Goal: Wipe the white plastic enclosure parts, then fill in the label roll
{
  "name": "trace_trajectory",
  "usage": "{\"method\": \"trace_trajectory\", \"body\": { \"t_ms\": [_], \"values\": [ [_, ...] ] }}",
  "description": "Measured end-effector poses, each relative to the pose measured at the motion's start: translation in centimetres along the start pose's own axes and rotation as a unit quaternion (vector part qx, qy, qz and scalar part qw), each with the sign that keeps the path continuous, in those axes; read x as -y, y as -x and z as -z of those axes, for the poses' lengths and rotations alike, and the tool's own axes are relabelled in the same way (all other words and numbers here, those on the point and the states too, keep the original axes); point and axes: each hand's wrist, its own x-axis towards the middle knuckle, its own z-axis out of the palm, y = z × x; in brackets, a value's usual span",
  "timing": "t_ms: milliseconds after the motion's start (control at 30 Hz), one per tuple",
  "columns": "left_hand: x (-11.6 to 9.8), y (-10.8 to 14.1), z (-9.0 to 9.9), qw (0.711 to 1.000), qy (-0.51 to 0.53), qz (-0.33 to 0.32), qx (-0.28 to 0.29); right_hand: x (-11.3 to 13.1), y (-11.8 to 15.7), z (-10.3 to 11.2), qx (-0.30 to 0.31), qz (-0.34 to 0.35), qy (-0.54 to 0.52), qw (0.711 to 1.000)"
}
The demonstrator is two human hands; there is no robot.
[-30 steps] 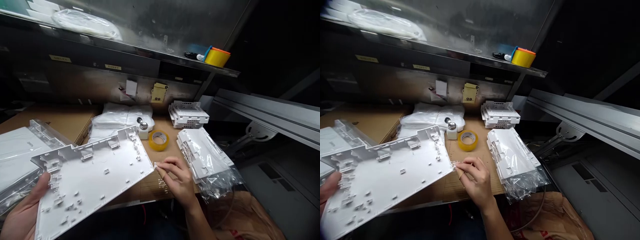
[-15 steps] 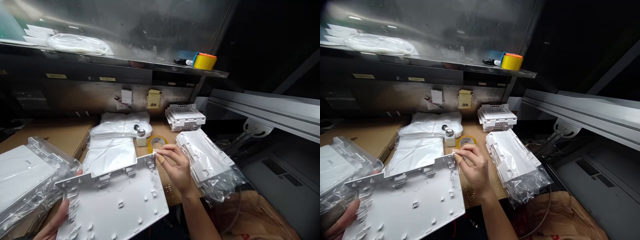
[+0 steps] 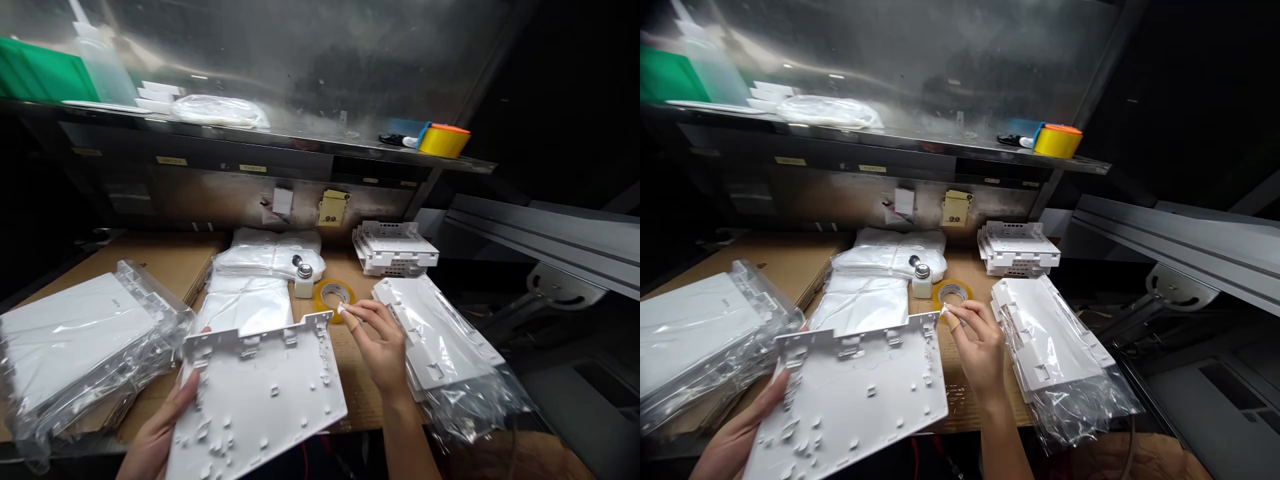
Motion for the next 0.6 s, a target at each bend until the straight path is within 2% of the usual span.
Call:
{"method": "trace_trajectory", "body": {
  "t_ms": [33, 67, 133, 200, 267, 367, 500, 600],
  "values": [
    [0.6, 0.1, -1.4, 0.999, -0.012, -0.025, -0.045, 1.0, -0.1, -0.3, -0.001, 0.019, -0.015, 1.0],
    [1.3, 0.1, -2.9, 0.996, -0.037, -0.059, -0.063, 2.2, -0.2, -0.8, 0.003, 0.041, -0.033, 0.999],
    [2.8, -0.1, -6.0, 0.989, -0.075, -0.113, -0.058, 4.9, -0.4, -2.0, 0.021, 0.085, -0.066, 0.994],
    [4.1, -0.4, -8.6, 0.989, -0.067, -0.128, -0.04, 7.1, -0.4, -3.5, 0.036, 0.118, -0.086, 0.989],
    [5.0, -0.7, -10.3, 0.991, -0.041, -0.122, -0.022, 8.1, -0.6, -4.6, 0.047, 0.138, -0.087, 0.985],
    [5.7, -1.0, -11.2, 0.993, -0.011, -0.115, 0.004, 7.7, -1.1, -5.0, 0.035, 0.149, -0.06, 0.986],
    [6.0, -1.3, -11.4, 0.993, 0.013, -0.11, 0.037, 7.0, -1.5, -4.3, 0.0, 0.146, -0.042, 0.988],
    [6.1, -1.4, -11.5, 0.993, 0.021, -0.104, 0.042, 7.3, -1.2, -4.4, 0.019, 0.162, -0.043, 0.986]
  ]
}}
